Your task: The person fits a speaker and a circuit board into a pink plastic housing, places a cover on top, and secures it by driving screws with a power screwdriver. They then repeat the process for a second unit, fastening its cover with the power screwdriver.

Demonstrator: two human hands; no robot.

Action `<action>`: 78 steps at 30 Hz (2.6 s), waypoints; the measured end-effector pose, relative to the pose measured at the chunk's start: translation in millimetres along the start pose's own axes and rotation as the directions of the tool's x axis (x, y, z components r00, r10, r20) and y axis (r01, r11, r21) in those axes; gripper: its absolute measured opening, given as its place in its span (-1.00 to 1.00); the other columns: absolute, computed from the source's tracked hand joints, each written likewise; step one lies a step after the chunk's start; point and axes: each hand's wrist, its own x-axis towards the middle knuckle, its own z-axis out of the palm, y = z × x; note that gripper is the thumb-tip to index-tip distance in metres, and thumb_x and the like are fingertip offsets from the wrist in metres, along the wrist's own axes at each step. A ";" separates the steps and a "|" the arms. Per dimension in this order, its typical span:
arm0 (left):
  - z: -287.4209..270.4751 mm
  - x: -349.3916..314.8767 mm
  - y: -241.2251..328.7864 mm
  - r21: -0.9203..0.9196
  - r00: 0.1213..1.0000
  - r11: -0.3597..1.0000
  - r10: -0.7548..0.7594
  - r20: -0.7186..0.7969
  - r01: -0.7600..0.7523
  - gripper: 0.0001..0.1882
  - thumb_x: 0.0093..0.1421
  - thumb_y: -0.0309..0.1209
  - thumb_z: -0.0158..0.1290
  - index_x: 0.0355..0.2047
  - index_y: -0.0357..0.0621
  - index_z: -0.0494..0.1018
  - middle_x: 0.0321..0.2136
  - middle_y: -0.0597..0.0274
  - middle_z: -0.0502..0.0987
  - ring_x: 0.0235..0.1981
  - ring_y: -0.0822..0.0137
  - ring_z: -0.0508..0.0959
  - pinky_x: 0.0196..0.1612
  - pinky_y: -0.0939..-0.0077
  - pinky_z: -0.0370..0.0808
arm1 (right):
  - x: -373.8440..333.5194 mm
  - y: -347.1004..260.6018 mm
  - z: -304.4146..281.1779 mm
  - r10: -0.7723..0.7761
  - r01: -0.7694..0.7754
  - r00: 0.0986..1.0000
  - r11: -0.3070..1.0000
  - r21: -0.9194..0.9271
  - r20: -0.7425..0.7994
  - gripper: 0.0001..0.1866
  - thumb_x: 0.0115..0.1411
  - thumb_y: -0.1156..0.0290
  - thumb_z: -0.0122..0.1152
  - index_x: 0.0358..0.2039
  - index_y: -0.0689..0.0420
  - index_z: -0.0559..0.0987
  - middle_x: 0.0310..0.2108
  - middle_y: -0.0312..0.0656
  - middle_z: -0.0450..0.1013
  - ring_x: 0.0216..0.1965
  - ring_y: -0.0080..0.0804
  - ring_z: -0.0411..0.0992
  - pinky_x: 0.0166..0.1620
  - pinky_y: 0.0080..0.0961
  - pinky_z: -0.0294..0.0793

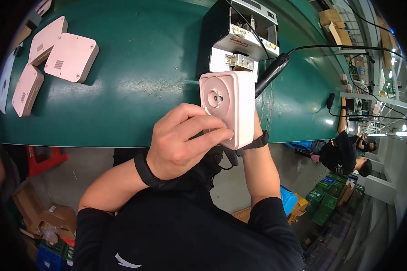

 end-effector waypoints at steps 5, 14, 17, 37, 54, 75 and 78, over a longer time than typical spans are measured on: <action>-4.7 2.8 -1.6 0.041 0.999 0.998 0.045 -0.001 -0.045 -0.59 -0.13 -0.56 0.38 -0.18 -0.03 0.74 -0.27 0.41 0.67 -0.30 0.29 0.56 -0.31 0.48 0.56 | -0.2 5.6 3.7 -0.113 0.108 0.994 0.968 -0.225 -0.010 -0.67 0.38 0.44 0.21 0.09 0.33 0.60 -0.13 -0.14 0.66 -0.24 -0.44 0.65 -0.25 -0.48 0.72; -4.0 -12.7 9.8 -0.022 0.999 1.000 0.015 -0.031 -0.016 -0.58 -0.05 -0.57 0.32 -0.11 -0.12 0.72 -0.26 0.30 0.65 -0.35 0.32 0.66 -0.41 0.50 0.60 | -3.8 3.2 11.5 -0.054 0.054 0.998 0.998 -0.032 0.012 -0.68 0.39 0.44 0.19 0.07 0.34 0.61 -0.16 -0.16 0.66 -0.26 -0.45 0.65 -0.26 -0.52 0.72; -2.0 -14.7 9.7 -0.054 0.999 0.998 -0.017 -0.049 0.014 -0.60 -0.02 -0.58 0.36 -0.11 -0.13 0.72 -0.27 0.28 0.66 -0.35 0.30 0.68 -0.40 0.49 0.61 | -3.0 4.7 11.2 -0.063 0.063 0.998 0.996 -0.068 0.013 -0.68 0.39 0.43 0.20 0.07 0.34 0.61 -0.16 -0.16 0.66 -0.27 -0.45 0.65 -0.27 -0.52 0.73; -12.9 1.4 5.2 -0.110 0.998 0.992 -0.061 0.015 0.062 -0.67 -0.03 -0.63 0.41 -0.20 -0.17 0.71 -0.28 0.21 0.70 -0.36 0.21 0.69 -0.31 0.43 0.64 | -2.4 7.5 14.8 -0.037 0.033 0.998 0.995 -0.098 -0.041 -0.71 0.36 0.48 0.24 0.04 0.32 0.61 -0.16 -0.20 0.65 -0.27 -0.52 0.63 -0.26 -0.54 0.69; -32.2 -30.0 34.4 -0.271 0.819 0.796 -0.572 -0.048 0.541 -0.63 0.12 -0.60 0.39 -0.04 -0.29 0.65 -0.15 0.13 0.70 -0.20 0.28 0.73 -0.18 0.47 0.69 | 8.6 5.4 42.4 -0.254 0.054 0.952 0.690 -0.722 -0.171 -0.79 0.31 0.39 0.32 -0.19 0.29 0.71 -0.40 -0.13 0.68 -0.40 -0.44 0.64 -0.30 -0.45 0.60; -44.9 -75.3 -13.5 -0.556 0.366 0.058 -0.808 0.462 0.829 -0.58 0.43 -0.45 0.17 0.20 -0.47 0.46 0.02 0.03 0.66 0.04 0.38 0.64 0.16 0.46 0.56 | 16.8 35.6 57.0 -0.701 0.190 0.670 -0.158 -0.969 0.246 -0.83 0.16 0.43 0.37 -0.51 0.12 0.55 -0.62 -0.19 0.47 -0.53 -0.16 0.50 -0.42 -0.20 0.46; -44.8 -75.5 -14.6 -0.534 0.371 0.086 -0.811 0.452 0.841 -0.59 0.44 -0.44 0.16 0.19 -0.46 0.46 0.02 0.03 0.66 0.03 0.39 0.64 0.16 0.46 0.56 | 19.8 34.4 57.2 -0.709 0.197 0.652 -0.187 -0.962 0.271 -0.83 0.15 0.43 0.38 -0.52 0.11 0.55 -0.63 -0.21 0.46 -0.54 -0.17 0.49 -0.45 -0.20 0.45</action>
